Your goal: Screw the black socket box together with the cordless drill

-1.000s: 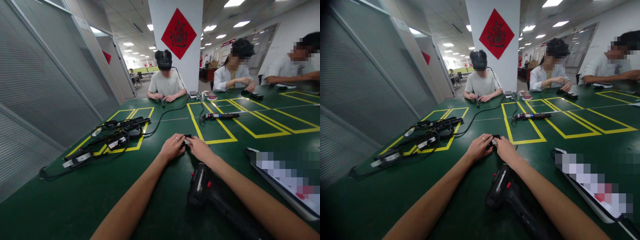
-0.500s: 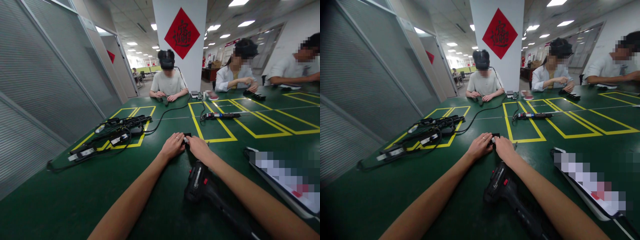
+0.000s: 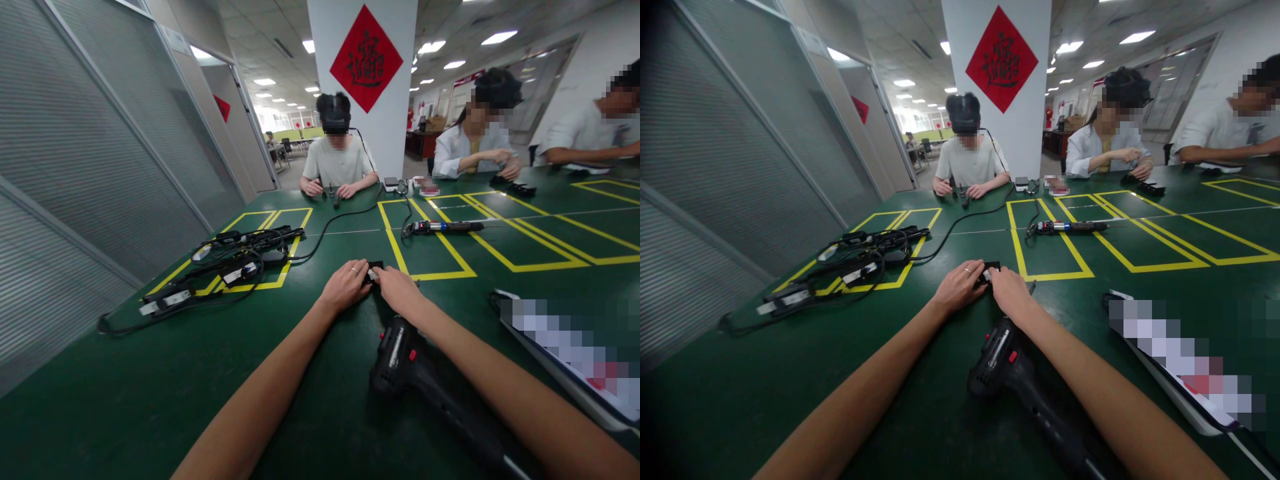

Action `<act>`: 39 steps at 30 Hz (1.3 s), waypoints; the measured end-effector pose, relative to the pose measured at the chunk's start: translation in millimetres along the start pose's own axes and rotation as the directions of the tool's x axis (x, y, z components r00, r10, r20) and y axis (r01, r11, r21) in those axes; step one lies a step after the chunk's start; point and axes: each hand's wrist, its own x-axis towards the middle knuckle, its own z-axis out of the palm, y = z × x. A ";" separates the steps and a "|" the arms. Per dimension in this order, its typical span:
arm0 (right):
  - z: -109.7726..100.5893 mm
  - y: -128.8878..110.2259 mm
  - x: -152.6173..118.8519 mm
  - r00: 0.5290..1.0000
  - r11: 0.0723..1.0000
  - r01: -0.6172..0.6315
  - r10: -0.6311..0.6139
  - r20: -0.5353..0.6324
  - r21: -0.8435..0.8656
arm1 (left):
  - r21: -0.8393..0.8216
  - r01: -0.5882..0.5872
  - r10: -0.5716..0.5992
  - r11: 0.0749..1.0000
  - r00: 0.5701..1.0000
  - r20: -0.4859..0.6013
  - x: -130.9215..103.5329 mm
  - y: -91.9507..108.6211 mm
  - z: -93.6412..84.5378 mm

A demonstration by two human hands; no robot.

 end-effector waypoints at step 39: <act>2.8 3.2 4.1 1.000 1.000 -0.003 0.003 0.001 -0.013 | -0.105 0.241 -0.240 0.965 0.970 0.025 -17.8 -24.1 -53.0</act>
